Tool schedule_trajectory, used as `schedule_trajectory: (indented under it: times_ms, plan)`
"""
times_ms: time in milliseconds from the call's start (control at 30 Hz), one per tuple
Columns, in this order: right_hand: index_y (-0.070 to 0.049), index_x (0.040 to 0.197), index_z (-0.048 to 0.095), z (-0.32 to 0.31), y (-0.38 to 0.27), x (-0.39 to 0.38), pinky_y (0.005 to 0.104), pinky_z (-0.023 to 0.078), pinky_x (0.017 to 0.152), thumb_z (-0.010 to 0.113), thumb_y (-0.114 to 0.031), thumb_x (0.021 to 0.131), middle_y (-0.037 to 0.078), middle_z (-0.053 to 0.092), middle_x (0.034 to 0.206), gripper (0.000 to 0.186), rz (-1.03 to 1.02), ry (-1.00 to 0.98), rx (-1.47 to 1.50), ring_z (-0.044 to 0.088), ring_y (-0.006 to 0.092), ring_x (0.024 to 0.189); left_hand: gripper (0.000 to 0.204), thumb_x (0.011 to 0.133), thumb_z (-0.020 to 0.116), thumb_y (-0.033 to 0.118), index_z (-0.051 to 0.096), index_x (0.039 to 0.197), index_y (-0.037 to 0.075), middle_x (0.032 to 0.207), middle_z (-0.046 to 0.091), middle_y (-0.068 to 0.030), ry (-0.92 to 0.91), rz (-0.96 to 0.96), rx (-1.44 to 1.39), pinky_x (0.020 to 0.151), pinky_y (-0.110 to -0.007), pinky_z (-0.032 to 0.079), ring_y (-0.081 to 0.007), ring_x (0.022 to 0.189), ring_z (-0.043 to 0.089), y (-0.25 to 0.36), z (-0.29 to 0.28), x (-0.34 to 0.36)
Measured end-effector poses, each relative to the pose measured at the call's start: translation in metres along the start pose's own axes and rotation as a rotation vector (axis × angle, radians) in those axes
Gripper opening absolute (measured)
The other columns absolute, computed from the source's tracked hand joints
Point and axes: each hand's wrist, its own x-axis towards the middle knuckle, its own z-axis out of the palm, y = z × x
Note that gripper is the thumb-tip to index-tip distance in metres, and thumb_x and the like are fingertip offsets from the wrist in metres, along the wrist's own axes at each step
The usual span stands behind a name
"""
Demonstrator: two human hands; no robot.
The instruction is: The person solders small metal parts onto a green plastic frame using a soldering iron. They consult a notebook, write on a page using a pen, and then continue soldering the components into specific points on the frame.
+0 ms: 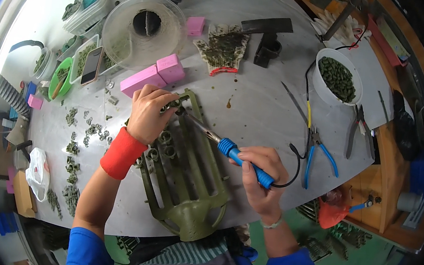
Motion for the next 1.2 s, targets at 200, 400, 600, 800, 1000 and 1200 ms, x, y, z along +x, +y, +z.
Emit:
schedule_trajectory:
  times_ms: [200,400,600,800,1000,1200]
  plan:
    - [0.006,0.102,0.064,0.006,0.006,0.005,0.036,0.064,0.078,0.057,0.005,0.091,0.017,0.061,0.104,0.013,0.018,0.014,0.003,0.069,0.0244,0.085,0.029,0.078,0.077,0.013,0.074,0.107,0.011,0.106,0.072,-0.0017,-0.033,0.012,0.011,0.094,-0.04,0.04,-0.0244,0.104,0.057,-0.006,0.004,0.005]
    - [0.008,0.095,0.063,-0.006,-0.008,0.003,0.0376,0.064,0.066,0.053,-0.002,0.092,0.02,0.06,0.1,0.014,-0.03,0.013,-0.06,0.066,0.0254,0.077,0.029,0.077,0.076,0.014,0.074,0.106,0.012,0.104,0.072,-0.0023,-0.045,0.039,-0.005,0.092,-0.041,0.04,-0.0248,0.103,0.057,-0.008,0.003,0.008]
    - [0.005,0.091,0.064,-0.028,-0.026,-0.013,0.035,0.061,0.06,0.053,-0.003,0.088,0.02,0.062,0.096,0.014,0.053,0.022,-0.114,0.065,0.0262,0.071,0.041,0.074,0.078,0.017,0.07,0.114,0.011,0.106,0.069,-0.0061,-0.023,0.037,0.057,0.089,-0.046,0.043,-0.0286,0.106,0.057,-0.007,0.001,0.001]
    - [0.005,0.095,0.057,-0.04,-0.025,-0.02,0.0342,0.057,0.055,0.048,-0.013,0.09,0.021,0.059,0.096,0.02,0.0,0.055,-0.074,0.06,0.0255,0.066,0.018,0.089,0.067,0.007,0.065,0.106,0.003,0.097,0.069,-0.0124,0.32,-0.259,-0.204,0.08,-0.034,0.053,-0.0256,0.089,0.067,-0.098,-0.057,-0.083]
    - [0.004,0.1,0.057,-0.05,-0.027,-0.027,0.0322,0.052,0.065,0.045,-0.015,0.098,0.018,0.057,0.101,0.023,0.019,0.007,-0.119,0.058,0.0216,0.074,0.015,0.087,0.07,0.025,0.072,0.09,0.011,0.085,0.073,-0.0092,0.245,-0.906,0.461,0.072,-0.042,0.053,-0.0302,0.08,0.069,-0.185,-0.125,-0.221]
    - [0.004,0.099,0.057,-0.045,-0.038,-0.03,0.0312,0.053,0.062,0.046,-0.015,0.098,0.018,0.058,0.1,0.023,0.034,0.049,-0.126,0.058,0.0215,0.074,0.017,0.082,0.076,0.026,0.075,0.087,0.01,0.077,0.072,-0.0049,0.233,-1.047,0.233,0.071,-0.038,0.051,-0.0244,0.072,0.068,-0.193,-0.105,-0.253]
